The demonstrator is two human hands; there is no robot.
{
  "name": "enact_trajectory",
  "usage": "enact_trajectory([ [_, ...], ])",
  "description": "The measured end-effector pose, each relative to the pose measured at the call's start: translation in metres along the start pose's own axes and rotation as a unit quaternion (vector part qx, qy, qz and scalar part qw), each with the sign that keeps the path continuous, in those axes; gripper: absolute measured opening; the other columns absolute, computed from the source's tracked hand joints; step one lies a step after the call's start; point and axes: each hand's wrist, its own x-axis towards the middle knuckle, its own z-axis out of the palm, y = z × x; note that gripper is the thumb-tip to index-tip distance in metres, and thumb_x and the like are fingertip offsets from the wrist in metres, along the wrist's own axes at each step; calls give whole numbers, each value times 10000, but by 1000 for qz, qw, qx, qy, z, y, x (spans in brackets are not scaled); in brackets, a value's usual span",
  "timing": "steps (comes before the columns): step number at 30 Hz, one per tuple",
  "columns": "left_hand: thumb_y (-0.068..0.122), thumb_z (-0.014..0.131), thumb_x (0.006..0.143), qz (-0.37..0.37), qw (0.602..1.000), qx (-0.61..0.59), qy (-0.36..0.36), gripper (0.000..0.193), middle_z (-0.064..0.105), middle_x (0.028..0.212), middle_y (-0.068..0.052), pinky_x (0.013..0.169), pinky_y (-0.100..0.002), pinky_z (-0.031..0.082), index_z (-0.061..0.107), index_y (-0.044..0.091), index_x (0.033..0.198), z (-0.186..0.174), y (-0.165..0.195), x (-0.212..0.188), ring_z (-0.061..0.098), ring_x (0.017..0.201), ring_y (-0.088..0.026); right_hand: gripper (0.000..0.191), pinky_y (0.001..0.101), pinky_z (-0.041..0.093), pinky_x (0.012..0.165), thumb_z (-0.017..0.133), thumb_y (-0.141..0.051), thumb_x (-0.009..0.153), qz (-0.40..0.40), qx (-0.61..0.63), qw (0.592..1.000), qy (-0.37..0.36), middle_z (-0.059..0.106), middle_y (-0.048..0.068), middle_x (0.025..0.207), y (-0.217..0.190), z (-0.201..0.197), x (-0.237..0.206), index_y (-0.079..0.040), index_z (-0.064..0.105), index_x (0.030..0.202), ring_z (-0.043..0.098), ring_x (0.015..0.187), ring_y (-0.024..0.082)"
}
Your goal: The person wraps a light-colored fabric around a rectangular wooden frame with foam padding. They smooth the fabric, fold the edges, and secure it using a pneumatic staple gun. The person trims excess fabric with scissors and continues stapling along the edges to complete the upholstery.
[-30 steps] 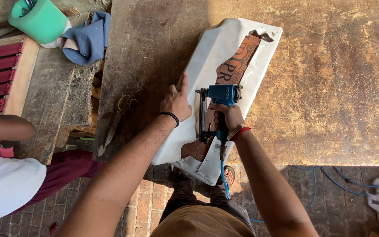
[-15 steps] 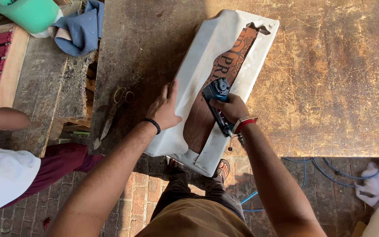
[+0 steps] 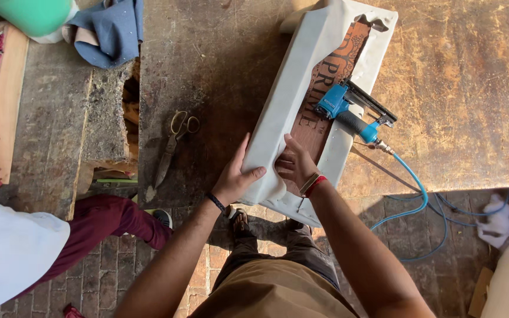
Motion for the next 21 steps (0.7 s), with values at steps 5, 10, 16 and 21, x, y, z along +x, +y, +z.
enact_trajectory([
  [5, 648, 511, 997, 6, 997, -63, -37, 977, 227, 1730, -165, 1254, -405, 267, 88, 96, 1685, -5, -42, -1, 270, 1575, -281, 480, 457, 596, 804, 572, -448, 929, 86, 219, 972, -10, 757, 188, 1008, 1, 25, -9, -57, 672, 1189, 737, 822, 304],
  [10, 668, 317, 981, -173, 945, -270, -66, 867, 364, 1606, -277, 1133, -479, 369, 165, 172, 1676, 6, -68, 16, 402, 1419, -393, 416, 320, 558, 650, 498, -349, 1068, -173, 37, 956, 235, 740, 86, 859, 32, 38, 6, 7, 713, 1089, 663, 700, 140],
  [16, 550, 221, 1103, 63, 995, 3, -82, 758, 26, 1767, -154, 1299, -395, 179, -3, 98, 1669, 5, -64, 46, 90, 1626, -302, 453, 300, 537, 626, 476, -341, 1103, -233, 22, 943, 236, 731, 72, 827, 60, 27, 30, 33, 720, 1029, 635, 694, 109],
  [21, 466, 231, 1130, 117, 989, 13, -85, 702, 27, 1774, -174, 1320, -414, 155, -13, 89, 1670, 2, -50, 36, 72, 1645, -330, 459, 290, 531, 616, 477, -346, 1108, -220, 79, 945, 227, 726, 56, 838, 83, 21, 45, 36, 719, 1025, 632, 700, 101],
])
